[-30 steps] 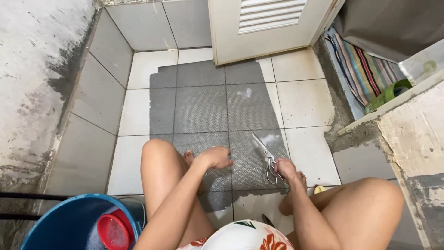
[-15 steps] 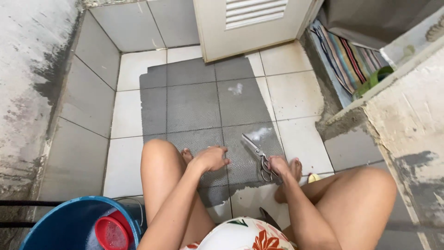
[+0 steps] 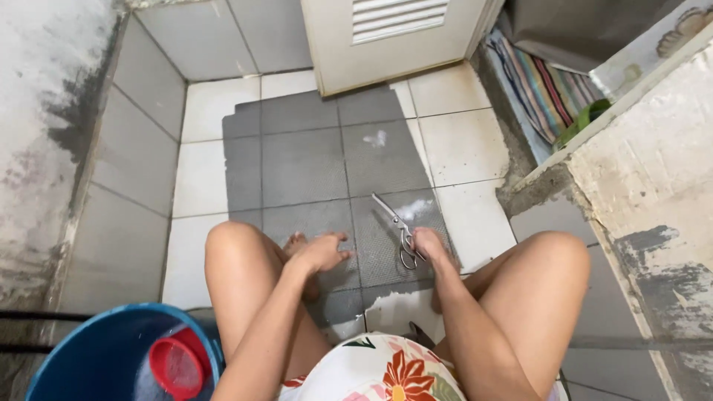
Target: Cutting a grey mesh non-slip floor mat to size in a bathroom using scissors.
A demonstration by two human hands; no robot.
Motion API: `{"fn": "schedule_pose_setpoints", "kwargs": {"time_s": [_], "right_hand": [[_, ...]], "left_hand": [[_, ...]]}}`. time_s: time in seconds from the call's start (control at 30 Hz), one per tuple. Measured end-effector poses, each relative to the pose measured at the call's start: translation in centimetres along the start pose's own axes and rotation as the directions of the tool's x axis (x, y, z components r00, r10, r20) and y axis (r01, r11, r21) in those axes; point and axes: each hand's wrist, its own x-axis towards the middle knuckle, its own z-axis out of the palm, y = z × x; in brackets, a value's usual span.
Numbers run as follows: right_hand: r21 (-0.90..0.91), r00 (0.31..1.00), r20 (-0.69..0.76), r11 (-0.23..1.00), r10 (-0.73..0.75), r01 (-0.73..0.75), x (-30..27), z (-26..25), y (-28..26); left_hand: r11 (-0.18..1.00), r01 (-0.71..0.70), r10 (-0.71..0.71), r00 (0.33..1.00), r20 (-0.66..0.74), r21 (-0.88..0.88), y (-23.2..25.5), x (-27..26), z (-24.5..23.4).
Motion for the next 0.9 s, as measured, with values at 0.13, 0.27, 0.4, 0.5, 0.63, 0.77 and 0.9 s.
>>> {"fn": "schedule_pose_setpoints", "kwargs": {"time_s": [0.13,0.27,0.4,0.5,0.63,0.77,0.9], "right_hand": [[0.859,0.929,0.293,0.489,-0.226,-0.152,1.8,0.6,3.6],[0.245,0.999,-0.040,0.969,0.008,0.002,-1.8,0.1,-2.3],[0.093,0.975,-0.125,0.981,0.183,-0.172,-6.4,-2.4,-9.6],[0.206,0.973,-0.152,0.968,0.176,-0.143,-6.8,-3.3,-9.1],[0.186,0.974,-0.142,0.971,0.179,-0.152,-5.2,-3.9,-4.4],[0.374,0.956,-0.184,0.916,0.227,-0.145,-6.7,-4.0,-5.6],[0.426,0.974,-0.134,0.877,-0.181,0.221,2.1,-1.4,10.9]], "left_hand": [[0.983,0.182,-0.182,0.983,0.009,0.008,-1.4,-2.5,-0.7],[0.999,-0.003,-0.005,0.985,-0.175,-0.046,-7.2,2.5,4.5],[0.987,-0.139,0.157,0.943,-0.293,0.082,-8.2,4.6,7.1],[0.986,-0.129,0.110,0.979,-0.170,-0.105,-7.8,5.8,7.5],[0.977,-0.172,0.156,0.979,-0.131,-0.123,-5.6,4.9,6.2],[0.979,-0.169,0.153,0.979,-0.136,-0.117,-2.4,4.4,5.2],[0.981,-0.148,0.136,0.986,-0.094,-0.128,-0.1,3.5,4.4]]}}
